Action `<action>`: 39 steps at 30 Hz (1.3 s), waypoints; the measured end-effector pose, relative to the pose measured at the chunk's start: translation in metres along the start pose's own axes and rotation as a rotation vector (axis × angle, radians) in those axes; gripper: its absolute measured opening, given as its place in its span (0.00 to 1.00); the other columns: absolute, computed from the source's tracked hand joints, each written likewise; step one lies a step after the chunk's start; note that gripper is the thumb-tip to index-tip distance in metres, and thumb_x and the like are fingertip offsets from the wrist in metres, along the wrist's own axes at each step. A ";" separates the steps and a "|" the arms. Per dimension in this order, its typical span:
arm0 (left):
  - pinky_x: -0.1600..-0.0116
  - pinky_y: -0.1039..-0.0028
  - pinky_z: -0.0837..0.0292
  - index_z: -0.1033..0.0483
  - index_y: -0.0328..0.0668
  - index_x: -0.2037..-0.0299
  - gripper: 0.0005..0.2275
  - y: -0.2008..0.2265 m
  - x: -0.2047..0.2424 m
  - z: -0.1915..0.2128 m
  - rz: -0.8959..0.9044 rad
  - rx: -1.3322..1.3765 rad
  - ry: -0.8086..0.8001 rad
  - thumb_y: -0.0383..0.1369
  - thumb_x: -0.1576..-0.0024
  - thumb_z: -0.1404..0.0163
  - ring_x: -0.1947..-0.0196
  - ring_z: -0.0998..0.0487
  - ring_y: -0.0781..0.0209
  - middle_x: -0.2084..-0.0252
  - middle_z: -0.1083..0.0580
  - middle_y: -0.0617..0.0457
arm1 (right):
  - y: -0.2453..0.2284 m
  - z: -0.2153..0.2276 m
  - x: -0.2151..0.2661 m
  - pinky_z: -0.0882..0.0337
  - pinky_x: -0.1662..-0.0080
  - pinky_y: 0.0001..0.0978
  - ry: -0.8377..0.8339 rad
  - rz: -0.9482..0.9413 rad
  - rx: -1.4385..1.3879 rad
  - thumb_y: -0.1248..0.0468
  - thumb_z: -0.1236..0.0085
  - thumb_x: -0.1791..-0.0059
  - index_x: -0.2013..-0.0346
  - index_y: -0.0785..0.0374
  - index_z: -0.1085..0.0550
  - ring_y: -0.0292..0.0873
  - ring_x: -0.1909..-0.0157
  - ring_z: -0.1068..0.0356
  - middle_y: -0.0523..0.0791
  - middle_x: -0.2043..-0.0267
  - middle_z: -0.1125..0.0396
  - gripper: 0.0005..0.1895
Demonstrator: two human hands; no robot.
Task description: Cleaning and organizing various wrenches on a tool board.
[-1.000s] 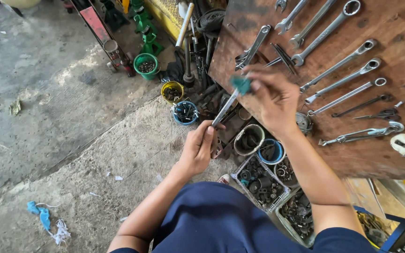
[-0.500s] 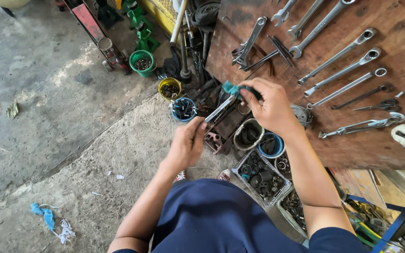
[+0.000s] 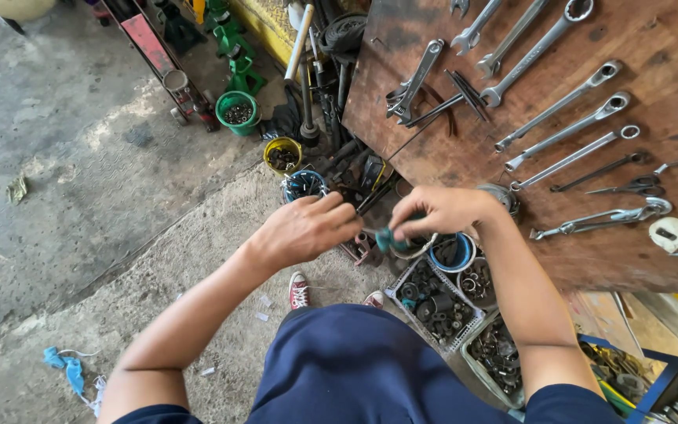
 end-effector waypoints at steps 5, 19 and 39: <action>0.54 0.71 0.25 0.27 0.47 0.40 0.19 -0.012 -0.011 0.007 -0.142 -0.066 0.080 0.30 0.44 0.48 0.50 0.27 0.58 0.52 0.31 0.53 | 0.022 -0.031 -0.010 0.29 0.62 0.30 -0.220 0.085 -0.357 0.61 0.38 0.47 0.56 0.67 0.20 0.36 0.65 0.31 0.43 0.67 0.27 0.11; 0.72 0.74 0.38 0.24 0.29 0.55 0.10 0.013 -0.036 -0.067 0.877 1.066 0.387 0.32 0.34 0.51 0.77 0.34 0.68 0.76 0.29 0.50 | 0.012 -0.043 -0.030 0.34 0.64 0.23 1.020 0.178 -0.643 0.63 0.41 0.44 0.54 0.64 0.22 0.31 0.69 0.35 0.37 0.68 0.31 0.08; 0.77 0.72 0.37 0.32 0.34 0.69 0.10 0.036 -0.045 -0.068 0.655 1.014 0.588 0.25 0.32 0.56 0.83 0.32 0.66 0.80 0.31 0.52 | -0.037 -0.042 -0.023 0.36 0.66 0.24 1.260 0.195 -0.489 0.60 0.41 0.43 0.54 0.62 0.20 0.33 0.69 0.34 0.40 0.68 0.27 0.09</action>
Point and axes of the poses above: each hand's wrist, its own x-axis away from the middle knuckle, its own z-axis out of the back of the hand, y = z × x, the point moved 2 cm from there along -x, towards the middle knuckle
